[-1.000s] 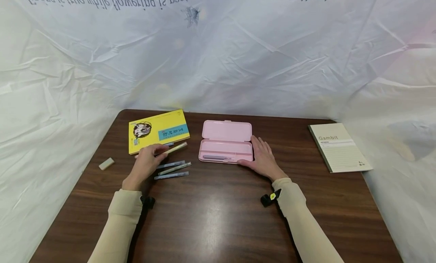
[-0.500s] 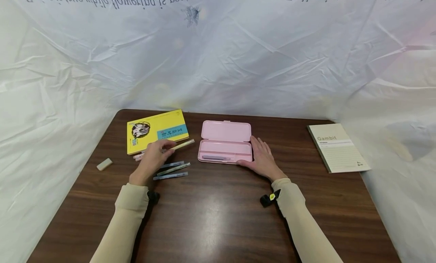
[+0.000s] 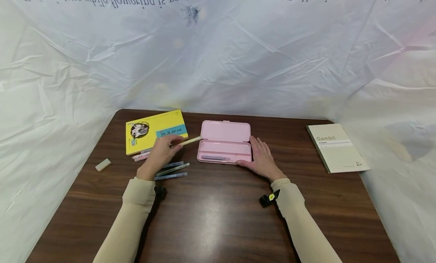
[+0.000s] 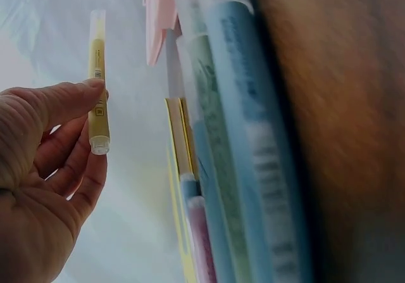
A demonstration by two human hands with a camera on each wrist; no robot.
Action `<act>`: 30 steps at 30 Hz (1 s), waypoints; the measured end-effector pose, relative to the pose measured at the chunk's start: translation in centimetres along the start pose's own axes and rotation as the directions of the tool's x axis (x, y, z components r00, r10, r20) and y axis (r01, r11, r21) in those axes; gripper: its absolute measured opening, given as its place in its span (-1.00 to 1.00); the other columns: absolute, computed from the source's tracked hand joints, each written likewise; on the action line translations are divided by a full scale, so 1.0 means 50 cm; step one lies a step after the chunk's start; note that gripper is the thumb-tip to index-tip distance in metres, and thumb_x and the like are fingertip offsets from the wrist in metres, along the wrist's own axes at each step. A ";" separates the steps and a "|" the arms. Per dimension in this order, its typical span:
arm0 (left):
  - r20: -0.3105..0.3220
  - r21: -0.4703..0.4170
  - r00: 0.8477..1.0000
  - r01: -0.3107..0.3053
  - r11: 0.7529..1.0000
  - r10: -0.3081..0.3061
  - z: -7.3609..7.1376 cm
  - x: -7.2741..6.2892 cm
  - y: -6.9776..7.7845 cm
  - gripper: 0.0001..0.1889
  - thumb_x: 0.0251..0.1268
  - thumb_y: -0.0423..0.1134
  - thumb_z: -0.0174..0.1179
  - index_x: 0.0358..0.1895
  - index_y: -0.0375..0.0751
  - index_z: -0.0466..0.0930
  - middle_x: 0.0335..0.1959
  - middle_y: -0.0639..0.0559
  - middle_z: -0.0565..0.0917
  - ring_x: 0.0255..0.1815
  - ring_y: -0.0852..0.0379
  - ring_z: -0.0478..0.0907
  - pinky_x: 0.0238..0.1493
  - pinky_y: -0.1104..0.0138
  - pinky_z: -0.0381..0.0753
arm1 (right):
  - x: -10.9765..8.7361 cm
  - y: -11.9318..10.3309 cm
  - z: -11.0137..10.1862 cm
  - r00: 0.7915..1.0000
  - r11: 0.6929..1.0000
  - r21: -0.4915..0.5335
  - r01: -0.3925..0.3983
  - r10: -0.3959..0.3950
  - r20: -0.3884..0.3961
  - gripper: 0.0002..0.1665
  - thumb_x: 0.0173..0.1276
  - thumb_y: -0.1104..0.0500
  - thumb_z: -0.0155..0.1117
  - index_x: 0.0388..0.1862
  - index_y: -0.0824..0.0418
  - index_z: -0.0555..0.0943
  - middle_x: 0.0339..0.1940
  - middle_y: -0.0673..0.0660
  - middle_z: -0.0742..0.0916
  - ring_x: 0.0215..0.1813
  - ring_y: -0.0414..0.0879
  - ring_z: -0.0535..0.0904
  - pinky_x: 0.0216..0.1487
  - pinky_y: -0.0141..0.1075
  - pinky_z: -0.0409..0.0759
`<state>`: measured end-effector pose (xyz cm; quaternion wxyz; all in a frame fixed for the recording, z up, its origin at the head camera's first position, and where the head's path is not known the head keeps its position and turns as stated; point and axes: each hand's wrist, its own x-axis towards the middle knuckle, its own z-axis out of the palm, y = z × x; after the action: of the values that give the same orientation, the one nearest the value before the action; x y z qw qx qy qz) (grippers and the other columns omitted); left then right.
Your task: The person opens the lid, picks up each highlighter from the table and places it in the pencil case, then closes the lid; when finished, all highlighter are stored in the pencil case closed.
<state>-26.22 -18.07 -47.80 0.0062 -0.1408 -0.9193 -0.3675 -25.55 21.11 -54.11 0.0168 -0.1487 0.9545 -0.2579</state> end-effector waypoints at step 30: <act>0.013 -0.069 0.999 -0.030 0.997 0.031 0.048 0.045 0.058 -0.79 0.44 -0.41 0.36 0.08 -0.27 0.77 -0.06 -0.13 0.78 -0.13 -0.04 0.62 -0.07 0.07 0.69 | 0.004 0.008 0.003 1.000 1.000 -0.006 0.004 -0.004 0.001 0.43 0.25 -0.49 0.39 0.75 0.30 -0.01 0.73 0.32 0.20 0.73 0.27 -0.02 0.67 0.19 -0.13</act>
<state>-27.38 -13.85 -47.33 0.0004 -0.1576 -0.9038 -0.3979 -25.84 21.29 -54.42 0.0162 -0.1506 0.9550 -0.2552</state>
